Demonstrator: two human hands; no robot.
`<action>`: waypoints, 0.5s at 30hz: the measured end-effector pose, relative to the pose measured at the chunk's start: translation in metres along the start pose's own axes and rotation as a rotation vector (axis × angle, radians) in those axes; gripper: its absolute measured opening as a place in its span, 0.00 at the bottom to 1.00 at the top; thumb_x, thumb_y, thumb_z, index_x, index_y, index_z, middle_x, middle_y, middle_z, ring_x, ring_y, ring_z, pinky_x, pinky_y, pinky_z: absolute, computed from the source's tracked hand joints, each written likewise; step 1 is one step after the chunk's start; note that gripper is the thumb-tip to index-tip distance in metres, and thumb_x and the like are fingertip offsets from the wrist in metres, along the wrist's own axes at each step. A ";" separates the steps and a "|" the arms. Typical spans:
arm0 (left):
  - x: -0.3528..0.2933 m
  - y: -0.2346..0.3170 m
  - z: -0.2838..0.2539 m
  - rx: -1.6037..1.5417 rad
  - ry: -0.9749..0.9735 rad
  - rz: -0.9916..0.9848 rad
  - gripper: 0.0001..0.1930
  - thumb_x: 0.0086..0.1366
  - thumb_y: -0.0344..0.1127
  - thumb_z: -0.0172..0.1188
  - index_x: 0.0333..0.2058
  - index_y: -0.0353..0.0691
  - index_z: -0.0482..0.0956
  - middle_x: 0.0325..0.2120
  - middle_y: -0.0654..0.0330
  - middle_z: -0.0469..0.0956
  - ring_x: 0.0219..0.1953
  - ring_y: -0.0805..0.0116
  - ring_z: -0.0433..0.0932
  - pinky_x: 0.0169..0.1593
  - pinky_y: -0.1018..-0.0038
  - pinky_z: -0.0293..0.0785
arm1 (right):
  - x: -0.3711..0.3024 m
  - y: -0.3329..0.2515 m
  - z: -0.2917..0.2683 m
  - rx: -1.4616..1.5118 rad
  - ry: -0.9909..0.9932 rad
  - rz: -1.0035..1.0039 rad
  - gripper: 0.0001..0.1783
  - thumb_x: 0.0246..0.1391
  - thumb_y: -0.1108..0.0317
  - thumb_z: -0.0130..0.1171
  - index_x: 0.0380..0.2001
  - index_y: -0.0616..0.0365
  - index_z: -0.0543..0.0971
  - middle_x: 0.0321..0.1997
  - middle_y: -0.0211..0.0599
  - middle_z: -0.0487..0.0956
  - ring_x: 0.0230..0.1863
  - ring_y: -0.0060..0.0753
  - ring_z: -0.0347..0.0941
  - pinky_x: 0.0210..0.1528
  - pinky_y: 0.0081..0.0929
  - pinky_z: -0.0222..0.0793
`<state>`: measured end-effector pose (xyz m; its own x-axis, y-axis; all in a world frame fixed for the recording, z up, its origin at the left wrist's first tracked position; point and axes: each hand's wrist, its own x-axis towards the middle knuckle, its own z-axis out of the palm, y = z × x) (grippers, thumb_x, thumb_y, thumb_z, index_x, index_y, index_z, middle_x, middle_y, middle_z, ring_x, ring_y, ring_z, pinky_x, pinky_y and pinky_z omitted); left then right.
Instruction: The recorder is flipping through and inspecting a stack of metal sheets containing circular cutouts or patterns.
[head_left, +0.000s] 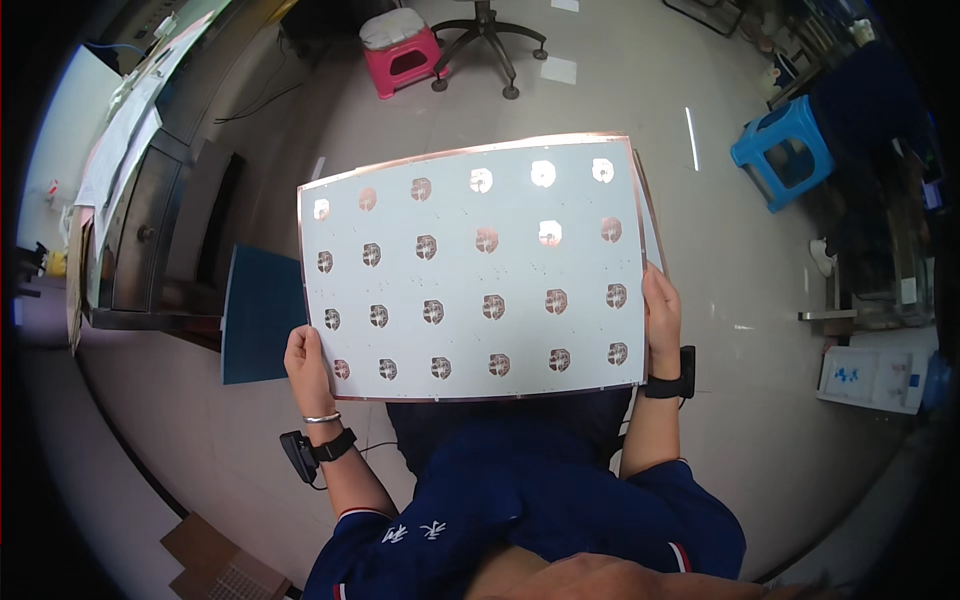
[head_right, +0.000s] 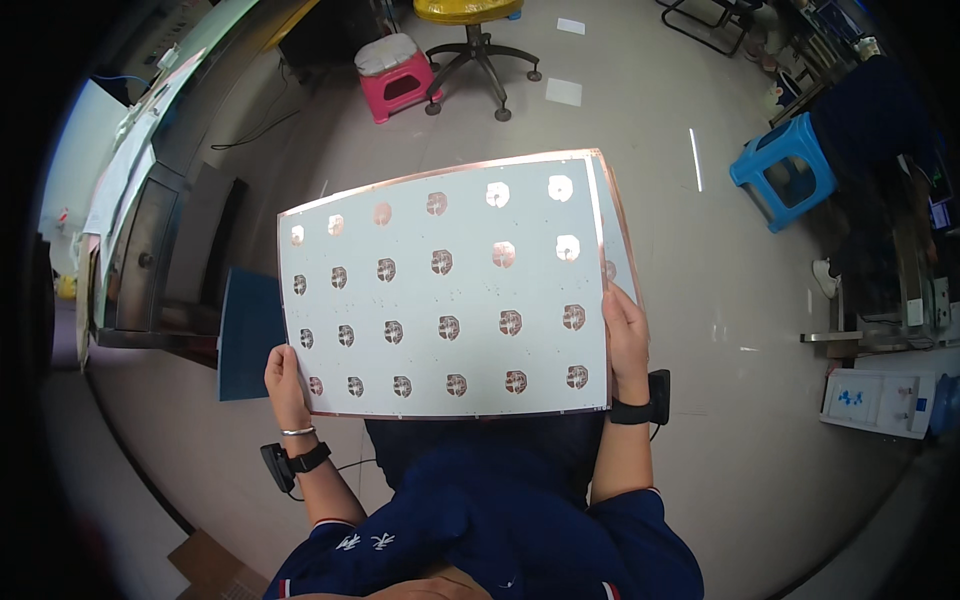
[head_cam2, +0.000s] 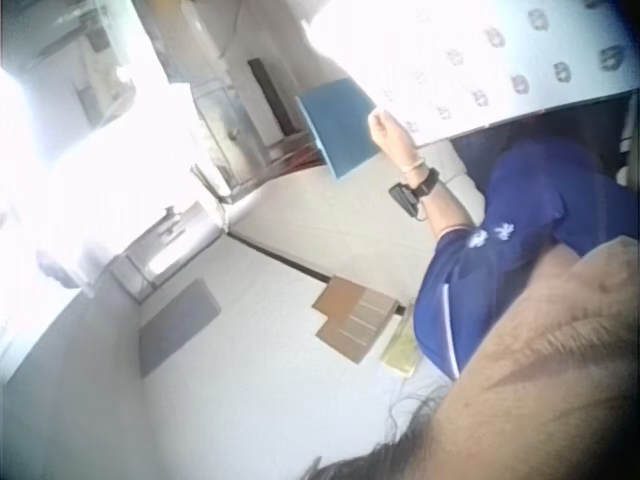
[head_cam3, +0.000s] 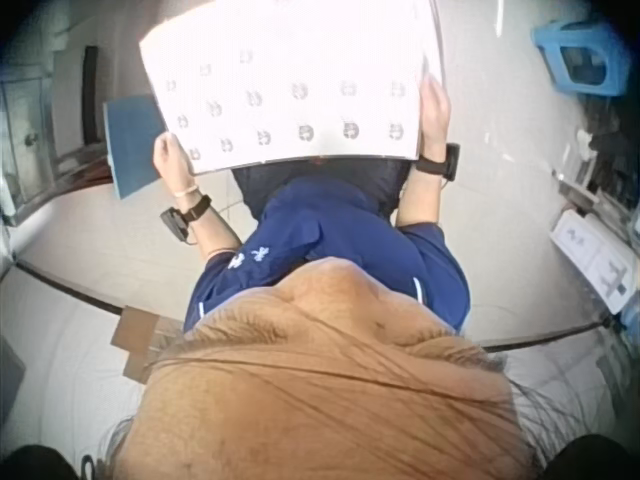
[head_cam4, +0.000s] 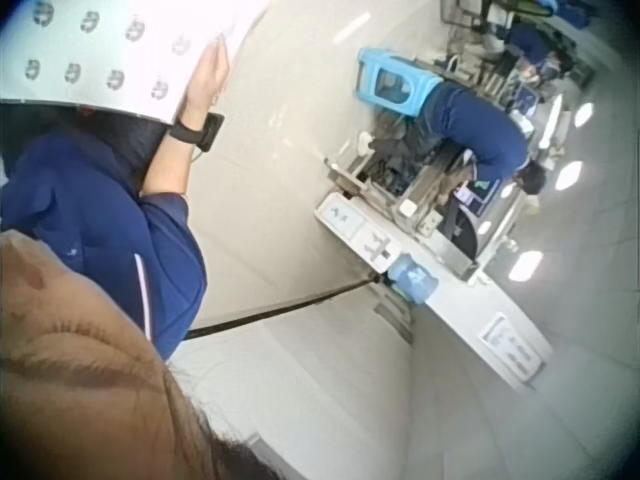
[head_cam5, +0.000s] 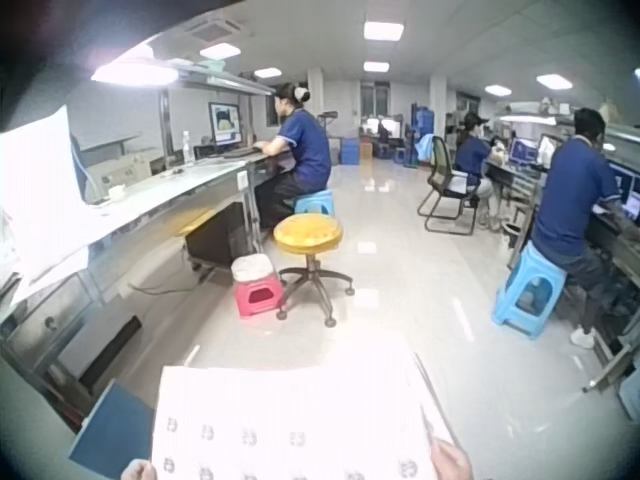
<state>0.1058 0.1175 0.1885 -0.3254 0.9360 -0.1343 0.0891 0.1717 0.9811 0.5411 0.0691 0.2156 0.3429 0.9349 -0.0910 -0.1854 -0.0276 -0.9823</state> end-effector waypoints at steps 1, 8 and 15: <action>0.000 0.002 0.001 -0.003 0.003 0.010 0.08 0.66 0.34 0.48 0.30 0.36 0.71 0.24 0.70 0.69 0.27 0.86 0.63 0.33 0.87 0.61 | -0.001 -0.002 0.000 0.004 -0.004 -0.009 0.22 0.62 0.61 0.43 0.50 0.71 0.69 0.42 0.37 0.76 0.40 0.20 0.70 0.44 0.16 0.65; -0.003 0.008 0.002 -0.060 0.014 0.100 0.08 0.66 0.35 0.49 0.30 0.37 0.71 0.24 0.71 0.69 0.26 0.85 0.62 0.32 0.87 0.60 | -0.007 -0.006 -0.005 0.030 -0.008 -0.014 0.21 0.62 0.63 0.45 0.50 0.71 0.70 0.41 0.35 0.76 0.38 0.20 0.71 0.41 0.16 0.66; -0.006 0.016 0.000 -0.143 -0.029 0.143 0.07 0.66 0.33 0.48 0.31 0.36 0.71 0.24 0.71 0.69 0.27 0.86 0.63 0.33 0.87 0.60 | -0.007 -0.002 -0.002 0.117 0.058 -0.033 0.20 0.61 0.65 0.45 0.48 0.72 0.70 0.41 0.36 0.76 0.40 0.22 0.71 0.44 0.17 0.65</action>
<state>0.1093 0.1142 0.2051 -0.2919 0.9564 0.0064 -0.0029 -0.0076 1.0000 0.5408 0.0624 0.2180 0.4023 0.9127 -0.0713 -0.2777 0.0475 -0.9595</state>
